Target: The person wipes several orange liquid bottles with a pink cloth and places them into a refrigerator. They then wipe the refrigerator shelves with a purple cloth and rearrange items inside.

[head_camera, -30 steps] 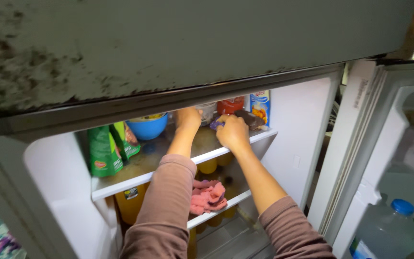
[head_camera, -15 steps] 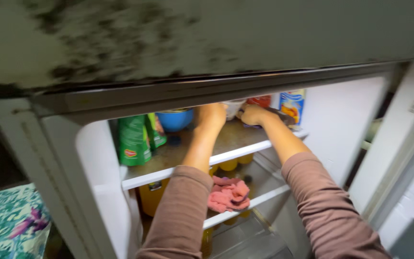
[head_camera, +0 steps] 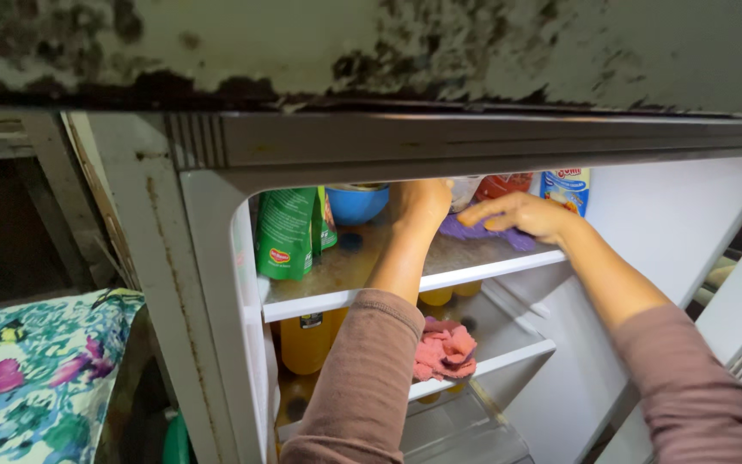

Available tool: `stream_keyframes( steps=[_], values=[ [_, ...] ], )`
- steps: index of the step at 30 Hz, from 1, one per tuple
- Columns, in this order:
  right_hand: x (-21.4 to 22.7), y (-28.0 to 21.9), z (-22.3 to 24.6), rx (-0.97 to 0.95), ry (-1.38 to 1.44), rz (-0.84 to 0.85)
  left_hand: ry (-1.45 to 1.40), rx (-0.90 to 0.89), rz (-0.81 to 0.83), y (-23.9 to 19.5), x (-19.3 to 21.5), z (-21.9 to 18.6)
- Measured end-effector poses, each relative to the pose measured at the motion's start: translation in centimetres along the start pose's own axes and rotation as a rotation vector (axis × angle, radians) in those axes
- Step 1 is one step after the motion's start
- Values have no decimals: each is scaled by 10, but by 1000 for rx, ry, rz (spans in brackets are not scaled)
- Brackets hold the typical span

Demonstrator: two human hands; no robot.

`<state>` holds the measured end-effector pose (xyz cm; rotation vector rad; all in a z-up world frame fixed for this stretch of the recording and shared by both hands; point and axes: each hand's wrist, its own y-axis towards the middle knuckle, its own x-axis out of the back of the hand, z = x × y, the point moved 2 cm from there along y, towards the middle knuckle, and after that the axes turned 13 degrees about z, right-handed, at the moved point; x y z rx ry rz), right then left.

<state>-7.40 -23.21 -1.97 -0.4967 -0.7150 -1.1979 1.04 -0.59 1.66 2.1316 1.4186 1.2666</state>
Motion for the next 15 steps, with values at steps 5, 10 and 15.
stream_keyframes(
  steps=[5,10,15],
  values=[
    [-9,-4,4,-255,-212,-190,-3,6,25,0,-7,-6],
    [-14,43,7,-386,-469,-110,-50,6,3,2,-12,-5],
    [-29,10,29,-131,-372,15,-11,-58,-27,8,-22,-1]
  ],
)
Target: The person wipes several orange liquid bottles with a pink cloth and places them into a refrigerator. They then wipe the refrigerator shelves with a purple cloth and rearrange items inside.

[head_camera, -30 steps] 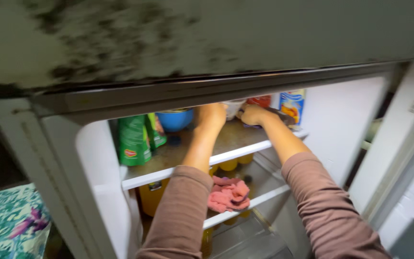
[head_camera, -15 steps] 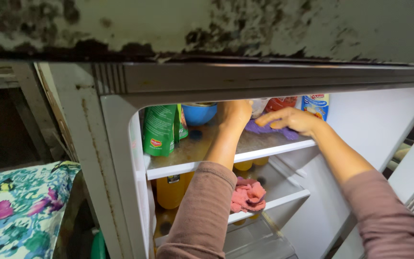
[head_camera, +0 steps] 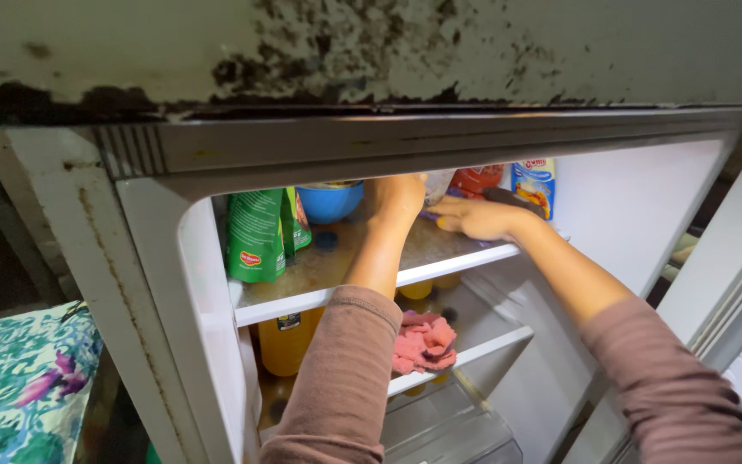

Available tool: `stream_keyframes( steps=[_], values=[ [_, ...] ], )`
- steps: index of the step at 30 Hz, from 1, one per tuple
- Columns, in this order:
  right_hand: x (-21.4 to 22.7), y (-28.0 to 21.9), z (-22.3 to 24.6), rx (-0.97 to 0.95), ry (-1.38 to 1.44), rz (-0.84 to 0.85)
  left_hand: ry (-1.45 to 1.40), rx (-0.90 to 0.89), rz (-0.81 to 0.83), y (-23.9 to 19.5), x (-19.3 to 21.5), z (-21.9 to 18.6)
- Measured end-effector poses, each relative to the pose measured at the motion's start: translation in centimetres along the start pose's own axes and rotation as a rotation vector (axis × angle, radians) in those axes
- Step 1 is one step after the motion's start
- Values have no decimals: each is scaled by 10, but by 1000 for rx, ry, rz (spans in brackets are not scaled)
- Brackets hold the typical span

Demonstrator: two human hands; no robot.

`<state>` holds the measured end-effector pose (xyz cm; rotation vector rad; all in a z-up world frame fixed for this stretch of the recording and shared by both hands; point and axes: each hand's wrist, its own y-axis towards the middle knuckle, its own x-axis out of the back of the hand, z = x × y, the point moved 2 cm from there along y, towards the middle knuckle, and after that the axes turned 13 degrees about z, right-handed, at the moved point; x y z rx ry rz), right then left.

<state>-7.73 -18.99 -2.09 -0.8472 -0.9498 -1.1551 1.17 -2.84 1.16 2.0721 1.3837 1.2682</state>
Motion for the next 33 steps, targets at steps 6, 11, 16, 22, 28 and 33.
stream_keyframes(
  steps=[6,11,16,22,28,33],
  values=[
    [-5,-42,54,287,12,87,70,-14,28,7,-13,7],
    [-25,-51,80,464,177,30,80,9,92,7,-17,5],
    [-14,-77,62,359,115,-77,49,76,85,0,-16,-4],
    [0,-88,-6,-226,-64,-431,76,78,78,7,-21,7],
    [14,-14,-66,-484,-313,-302,177,176,233,13,-41,19],
    [18,20,-88,-334,-257,-292,158,157,158,9,-42,10]
  ],
)
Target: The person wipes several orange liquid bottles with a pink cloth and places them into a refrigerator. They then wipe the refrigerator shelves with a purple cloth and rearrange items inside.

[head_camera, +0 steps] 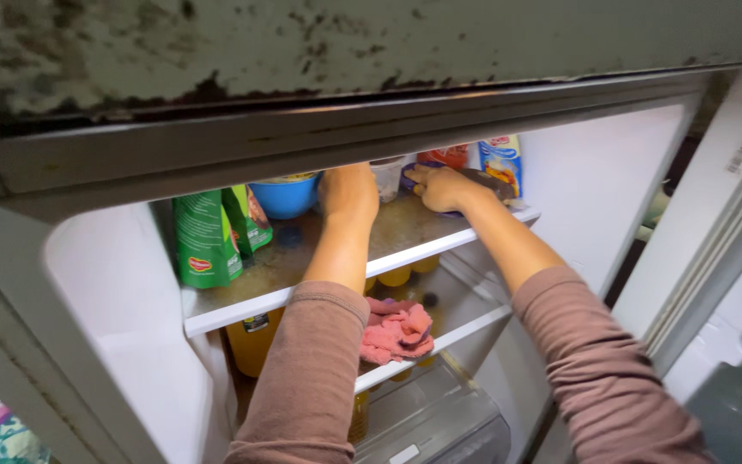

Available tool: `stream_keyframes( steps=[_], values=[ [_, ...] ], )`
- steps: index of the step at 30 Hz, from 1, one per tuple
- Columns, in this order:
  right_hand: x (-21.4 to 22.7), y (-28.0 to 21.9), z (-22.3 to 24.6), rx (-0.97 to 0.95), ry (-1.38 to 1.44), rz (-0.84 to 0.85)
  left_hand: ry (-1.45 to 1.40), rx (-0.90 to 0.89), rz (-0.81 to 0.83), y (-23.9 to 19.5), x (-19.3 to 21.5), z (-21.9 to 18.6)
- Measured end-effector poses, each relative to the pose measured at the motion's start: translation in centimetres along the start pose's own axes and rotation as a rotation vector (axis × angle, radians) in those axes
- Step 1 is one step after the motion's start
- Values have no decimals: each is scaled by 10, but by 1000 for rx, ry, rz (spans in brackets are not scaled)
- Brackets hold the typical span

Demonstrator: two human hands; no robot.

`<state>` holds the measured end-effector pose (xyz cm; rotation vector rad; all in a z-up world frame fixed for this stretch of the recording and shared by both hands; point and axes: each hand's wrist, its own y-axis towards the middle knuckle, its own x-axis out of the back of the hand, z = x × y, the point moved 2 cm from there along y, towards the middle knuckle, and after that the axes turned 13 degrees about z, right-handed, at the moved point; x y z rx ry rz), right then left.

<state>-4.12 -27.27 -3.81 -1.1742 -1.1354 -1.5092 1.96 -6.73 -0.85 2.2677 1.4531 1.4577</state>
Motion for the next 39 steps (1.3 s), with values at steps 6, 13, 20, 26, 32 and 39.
stream_keyframes(
  steps=[6,13,20,26,32,39],
  values=[
    [32,-50,0,258,186,32,186,-75,-15,-16,19,-17],
    [86,-151,-18,-225,192,-202,254,-496,-317,-35,33,-46],
    [63,-156,-11,-271,18,-386,301,-594,293,-55,19,-64],
    [42,-163,-42,-188,82,-730,259,-709,340,-59,-7,-84],
    [69,-176,-66,-107,833,-791,-80,-470,147,-57,-49,-128],
    [65,-175,-34,31,1172,-602,184,-209,138,-36,-5,-96]
  ],
)
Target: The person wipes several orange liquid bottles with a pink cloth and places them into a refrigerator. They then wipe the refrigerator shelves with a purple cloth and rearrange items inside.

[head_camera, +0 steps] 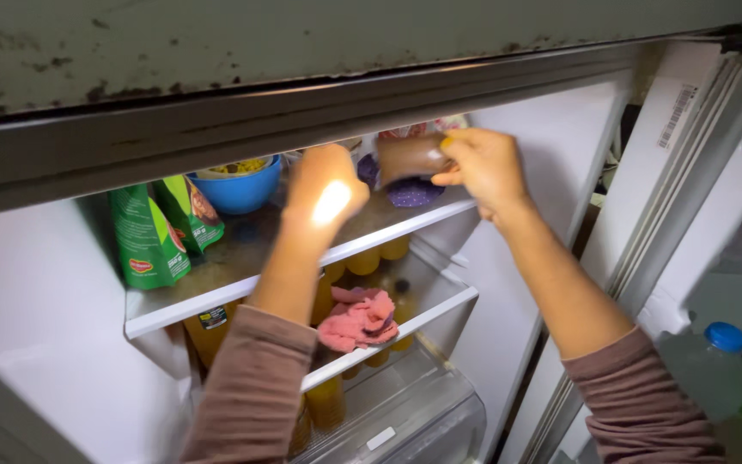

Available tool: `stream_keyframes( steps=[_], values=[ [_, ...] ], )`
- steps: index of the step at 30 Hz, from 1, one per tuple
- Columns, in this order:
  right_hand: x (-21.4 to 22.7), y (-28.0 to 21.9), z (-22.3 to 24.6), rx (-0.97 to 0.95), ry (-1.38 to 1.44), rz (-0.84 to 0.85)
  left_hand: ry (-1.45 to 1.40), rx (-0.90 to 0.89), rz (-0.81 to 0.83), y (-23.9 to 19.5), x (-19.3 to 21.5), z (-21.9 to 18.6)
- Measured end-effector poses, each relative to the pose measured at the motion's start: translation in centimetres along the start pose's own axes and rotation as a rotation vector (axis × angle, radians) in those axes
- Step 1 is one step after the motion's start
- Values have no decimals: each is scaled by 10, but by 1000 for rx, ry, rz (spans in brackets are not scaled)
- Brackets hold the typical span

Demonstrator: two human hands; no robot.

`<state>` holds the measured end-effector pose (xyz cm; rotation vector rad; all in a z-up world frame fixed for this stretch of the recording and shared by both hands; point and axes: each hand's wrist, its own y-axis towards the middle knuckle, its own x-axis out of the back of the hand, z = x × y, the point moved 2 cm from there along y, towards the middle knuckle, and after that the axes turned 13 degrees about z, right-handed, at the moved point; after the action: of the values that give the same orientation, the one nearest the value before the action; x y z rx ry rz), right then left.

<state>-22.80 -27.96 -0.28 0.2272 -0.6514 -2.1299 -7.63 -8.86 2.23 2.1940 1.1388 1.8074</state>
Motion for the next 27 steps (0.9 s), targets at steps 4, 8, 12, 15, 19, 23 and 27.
stream_keyframes(
  steps=[4,8,12,15,19,23,27],
  values=[
    [-52,-6,-8,73,29,121,-37,-57,-124,-9,35,32],
    [-105,-27,-13,300,-201,130,-34,-19,-303,-16,32,17],
    [-106,-36,-5,347,-491,401,-40,-207,-365,-12,16,-15],
    [-75,-38,15,711,-979,2,-193,-280,-310,0,-4,-31],
    [-39,-37,18,489,-1191,-24,-282,-308,-276,25,-38,-40],
    [5,-26,24,596,-1271,-288,-314,-172,-128,52,-74,-39],
    [47,-22,15,539,-1097,-366,-390,-102,38,76,-97,-49]
  ],
)
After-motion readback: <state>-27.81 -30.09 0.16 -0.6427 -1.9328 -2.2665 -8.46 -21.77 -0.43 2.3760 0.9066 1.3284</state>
